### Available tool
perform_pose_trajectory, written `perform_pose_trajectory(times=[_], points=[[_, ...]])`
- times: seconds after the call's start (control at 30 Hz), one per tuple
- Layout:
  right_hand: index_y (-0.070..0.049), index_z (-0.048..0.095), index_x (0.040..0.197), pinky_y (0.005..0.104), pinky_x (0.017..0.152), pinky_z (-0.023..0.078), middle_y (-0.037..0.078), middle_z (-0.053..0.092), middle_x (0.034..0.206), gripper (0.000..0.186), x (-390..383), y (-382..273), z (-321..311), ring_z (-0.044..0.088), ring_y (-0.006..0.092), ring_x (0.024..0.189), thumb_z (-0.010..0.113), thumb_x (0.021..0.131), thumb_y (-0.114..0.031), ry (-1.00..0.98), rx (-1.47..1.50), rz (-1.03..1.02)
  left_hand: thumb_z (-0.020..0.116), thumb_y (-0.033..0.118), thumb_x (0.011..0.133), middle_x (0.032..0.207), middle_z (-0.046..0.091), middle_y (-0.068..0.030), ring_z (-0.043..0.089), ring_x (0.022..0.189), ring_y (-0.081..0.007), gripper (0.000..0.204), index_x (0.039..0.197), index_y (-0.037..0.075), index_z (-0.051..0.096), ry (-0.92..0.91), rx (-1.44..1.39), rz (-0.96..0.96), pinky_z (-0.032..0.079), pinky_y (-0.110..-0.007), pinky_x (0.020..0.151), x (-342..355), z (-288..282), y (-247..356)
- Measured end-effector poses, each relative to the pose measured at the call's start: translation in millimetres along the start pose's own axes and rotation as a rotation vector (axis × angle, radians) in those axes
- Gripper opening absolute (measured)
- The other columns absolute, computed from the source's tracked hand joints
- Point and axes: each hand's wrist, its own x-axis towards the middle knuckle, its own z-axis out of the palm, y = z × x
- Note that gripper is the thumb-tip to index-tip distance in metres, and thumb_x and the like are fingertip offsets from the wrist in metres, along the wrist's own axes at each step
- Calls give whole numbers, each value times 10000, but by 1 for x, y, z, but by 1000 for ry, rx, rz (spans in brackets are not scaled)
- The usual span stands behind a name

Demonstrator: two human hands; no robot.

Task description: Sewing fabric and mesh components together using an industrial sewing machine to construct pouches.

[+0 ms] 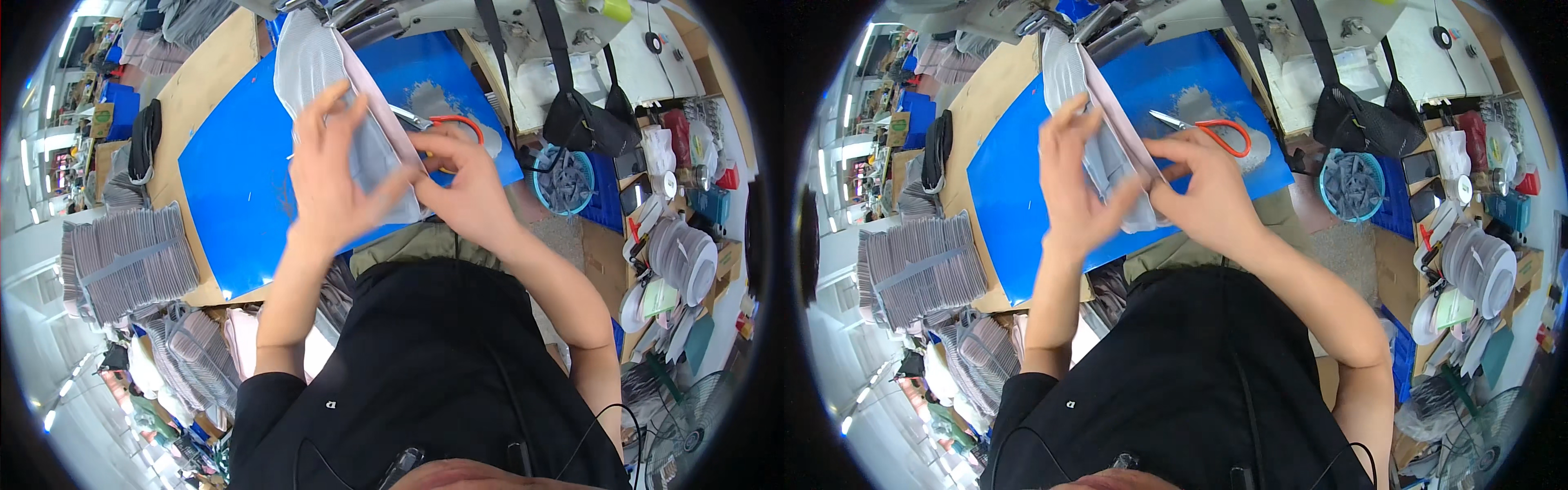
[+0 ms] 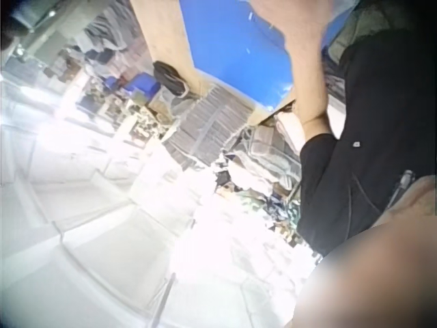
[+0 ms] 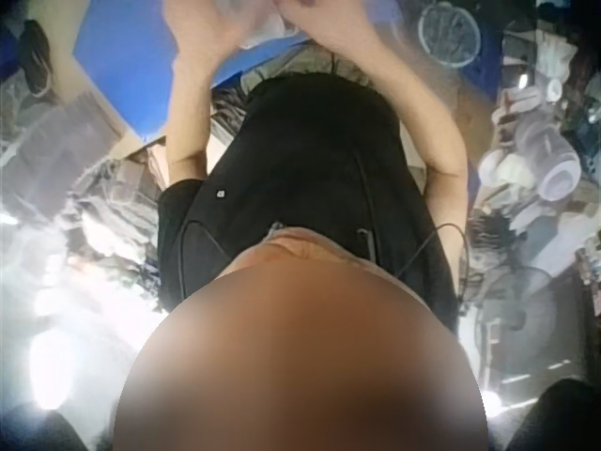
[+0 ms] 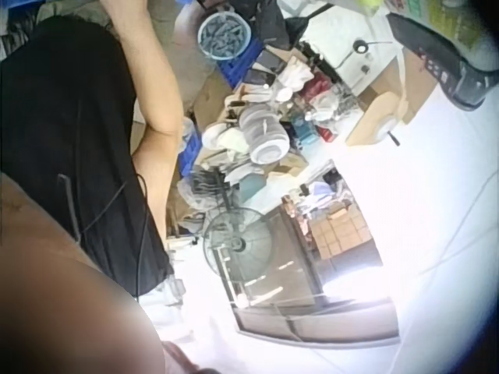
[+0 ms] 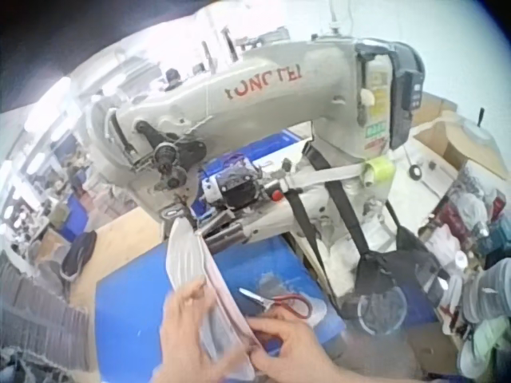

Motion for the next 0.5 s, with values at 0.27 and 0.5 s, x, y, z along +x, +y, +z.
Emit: perform_pose_trajectory(times=[0.27,0.5], points=[[-1,740,1215,214,580,595,48,615,1006,316,-27,-10,12,684,91,823,665,908,7,0,355,260,760,-95,739,1215,745,-148,696,1106,-356,341,1042,21,654,191,-63,208,544,-424,955,-58,10,17],[20,725,1223,236,639,630,33,599,978,291,-20,-4,17,675,81,842,655,941,2,-41,476,245,747,-63,713,1099,760,-100,713,980,-247,261,956,19,699,-82,87,314,536,-352,798,-25,-34,39]])
